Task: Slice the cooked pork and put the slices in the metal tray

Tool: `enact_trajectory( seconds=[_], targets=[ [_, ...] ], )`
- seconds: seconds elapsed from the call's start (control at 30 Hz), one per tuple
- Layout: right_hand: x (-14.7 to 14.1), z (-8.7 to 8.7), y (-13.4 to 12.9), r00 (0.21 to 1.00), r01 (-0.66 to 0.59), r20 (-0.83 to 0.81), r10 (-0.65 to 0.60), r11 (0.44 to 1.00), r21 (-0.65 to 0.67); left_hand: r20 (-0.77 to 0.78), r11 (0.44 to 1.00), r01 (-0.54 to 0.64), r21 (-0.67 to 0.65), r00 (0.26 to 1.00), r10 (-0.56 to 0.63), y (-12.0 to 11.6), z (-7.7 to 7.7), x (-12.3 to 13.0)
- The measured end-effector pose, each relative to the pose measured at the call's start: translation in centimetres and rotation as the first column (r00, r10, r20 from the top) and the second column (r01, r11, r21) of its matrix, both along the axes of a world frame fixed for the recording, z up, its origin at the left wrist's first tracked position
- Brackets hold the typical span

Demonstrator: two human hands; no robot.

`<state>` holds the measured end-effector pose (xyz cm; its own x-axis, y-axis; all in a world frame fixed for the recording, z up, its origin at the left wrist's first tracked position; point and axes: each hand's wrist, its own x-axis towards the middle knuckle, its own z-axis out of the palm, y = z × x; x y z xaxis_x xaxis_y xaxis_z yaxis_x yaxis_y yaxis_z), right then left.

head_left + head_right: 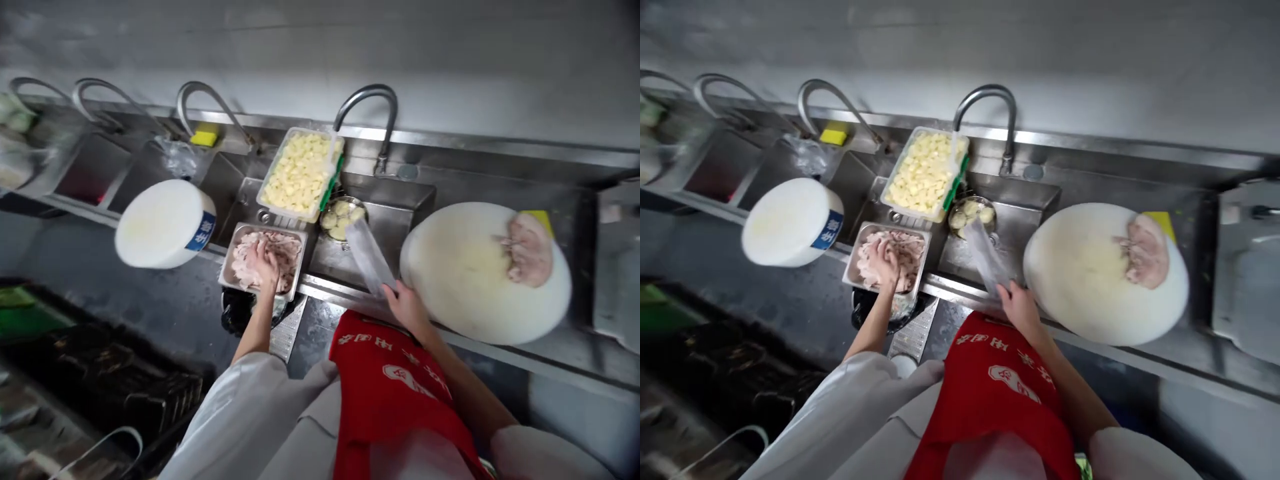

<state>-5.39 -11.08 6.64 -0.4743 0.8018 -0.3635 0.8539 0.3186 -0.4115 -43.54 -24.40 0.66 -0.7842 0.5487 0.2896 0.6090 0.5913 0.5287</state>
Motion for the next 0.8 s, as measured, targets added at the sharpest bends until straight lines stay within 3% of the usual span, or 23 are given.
enact_trajectory(
  seconds=[0.1,0.23,0.37,0.47,0.53,0.6,0.67,0.8],
  targets=[
    [8.6,0.3,0.3,0.97,0.226,0.068,-0.232,0.97,0.087,0.032,0.977,0.154,0.145,0.987,-0.16,3.9,-0.1,3.7],
    [18.5,1.3,-1.4,0.846,0.503,0.106,-0.522,0.849,0.161,0.129,0.866,0.433,0.251,0.871,-0.473,12.9,0.2,11.8],
    [24.7,1.4,-4.3,0.694,0.697,0.047,-0.718,0.687,0.204,0.219,0.654,0.717,0.24,0.616,-0.756,23.3,1.1,23.3],
    [27.5,0.8,-6.3,0.609,0.785,-0.048,-0.792,0.592,0.181,0.334,0.4,0.907,0.132,0.34,-0.879,30.1,1.5,32.4],
    [29.1,0.3,-7.2,0.562,0.826,-0.106,-0.82,0.549,0.128,0.361,0.266,0.964,0.028,0.238,-0.902,33.7,1.6,37.8],
    [30.7,-0.1,-7.7,0.516,0.857,-0.127,-0.847,0.512,0.063,0.338,0.228,0.973,-0.043,0.229,-0.913,36.4,1.6,42.3],
    [32.5,-0.5,-7.9,0.483,0.874,-0.116,-0.868,0.486,0.001,0.317,0.247,0.965,-0.087,0.262,-0.912,38.2,1.3,45.5],
    [36.3,-1.0,-7.4,0.48,0.871,-0.085,-0.873,0.486,-0.075,0.302,0.301,0.936,-0.183,0.345,-0.889,39.7,0.8,48.0]
  ],
)
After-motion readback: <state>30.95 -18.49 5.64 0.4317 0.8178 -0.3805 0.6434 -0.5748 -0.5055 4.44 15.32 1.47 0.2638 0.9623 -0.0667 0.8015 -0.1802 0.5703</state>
